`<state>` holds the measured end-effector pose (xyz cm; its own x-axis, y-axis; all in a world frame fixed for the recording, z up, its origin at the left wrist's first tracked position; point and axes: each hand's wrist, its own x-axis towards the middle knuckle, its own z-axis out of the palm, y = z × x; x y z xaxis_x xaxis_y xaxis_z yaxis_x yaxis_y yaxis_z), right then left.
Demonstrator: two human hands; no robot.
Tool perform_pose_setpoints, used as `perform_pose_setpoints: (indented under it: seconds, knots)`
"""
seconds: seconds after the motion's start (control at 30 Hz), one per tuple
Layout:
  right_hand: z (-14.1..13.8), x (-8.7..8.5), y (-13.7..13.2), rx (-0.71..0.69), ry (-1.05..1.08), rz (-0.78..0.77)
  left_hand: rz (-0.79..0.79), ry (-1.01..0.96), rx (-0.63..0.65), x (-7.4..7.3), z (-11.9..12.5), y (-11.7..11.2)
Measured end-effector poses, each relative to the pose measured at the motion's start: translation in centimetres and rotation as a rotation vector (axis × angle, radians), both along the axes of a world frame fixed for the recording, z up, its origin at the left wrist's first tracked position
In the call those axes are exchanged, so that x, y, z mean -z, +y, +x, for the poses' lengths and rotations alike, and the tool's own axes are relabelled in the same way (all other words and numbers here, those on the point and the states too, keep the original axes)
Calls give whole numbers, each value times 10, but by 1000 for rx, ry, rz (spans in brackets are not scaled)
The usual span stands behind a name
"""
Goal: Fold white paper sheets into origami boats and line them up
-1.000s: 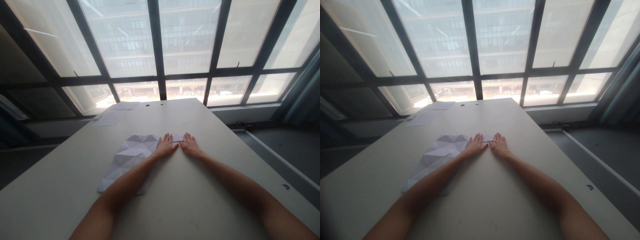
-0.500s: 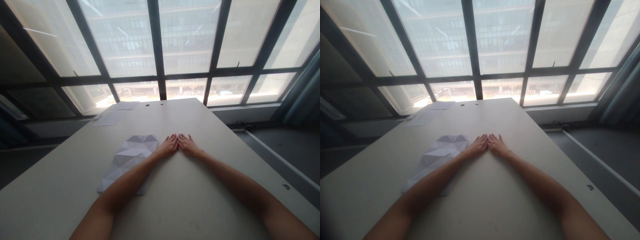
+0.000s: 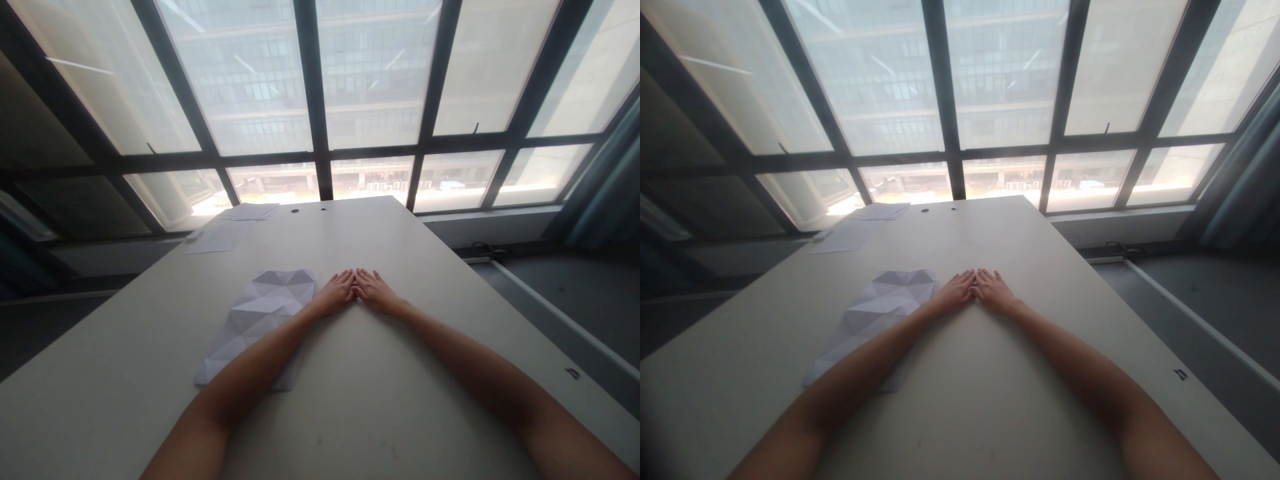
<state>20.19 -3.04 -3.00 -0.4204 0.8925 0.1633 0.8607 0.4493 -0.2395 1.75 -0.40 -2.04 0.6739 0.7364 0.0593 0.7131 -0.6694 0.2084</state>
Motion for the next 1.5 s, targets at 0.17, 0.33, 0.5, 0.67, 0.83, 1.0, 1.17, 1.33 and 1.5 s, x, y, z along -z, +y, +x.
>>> perform_pose_setpoints:
  seconds: [0.17,0.33,0.5,0.67,0.83,1.0,1.17,1.33,1.5]
  knots:
    - [-2,2,1,44,13,-16,1,-10,-6,0,0,0]
    - [-3,4,2,140,20,-33,34,-12,3,3,-1,2]
    - [-3,5,2,207,21,-55,54,-11,3,6,-2,3]
    - [-3,7,3,234,23,-59,54,-11,9,7,-2,4]
    - [-2,7,3,232,31,-59,54,-19,7,7,-2,5]
    - [-3,2,1,175,37,10,46,-34,8,9,-2,5]
    - [-3,-1,-1,50,39,38,22,-48,-9,9,0,4]
    - [-3,2,1,26,18,0,-1,-20,-9,8,0,5]
    - [-2,3,2,32,-11,-30,-5,11,1,6,-1,4]
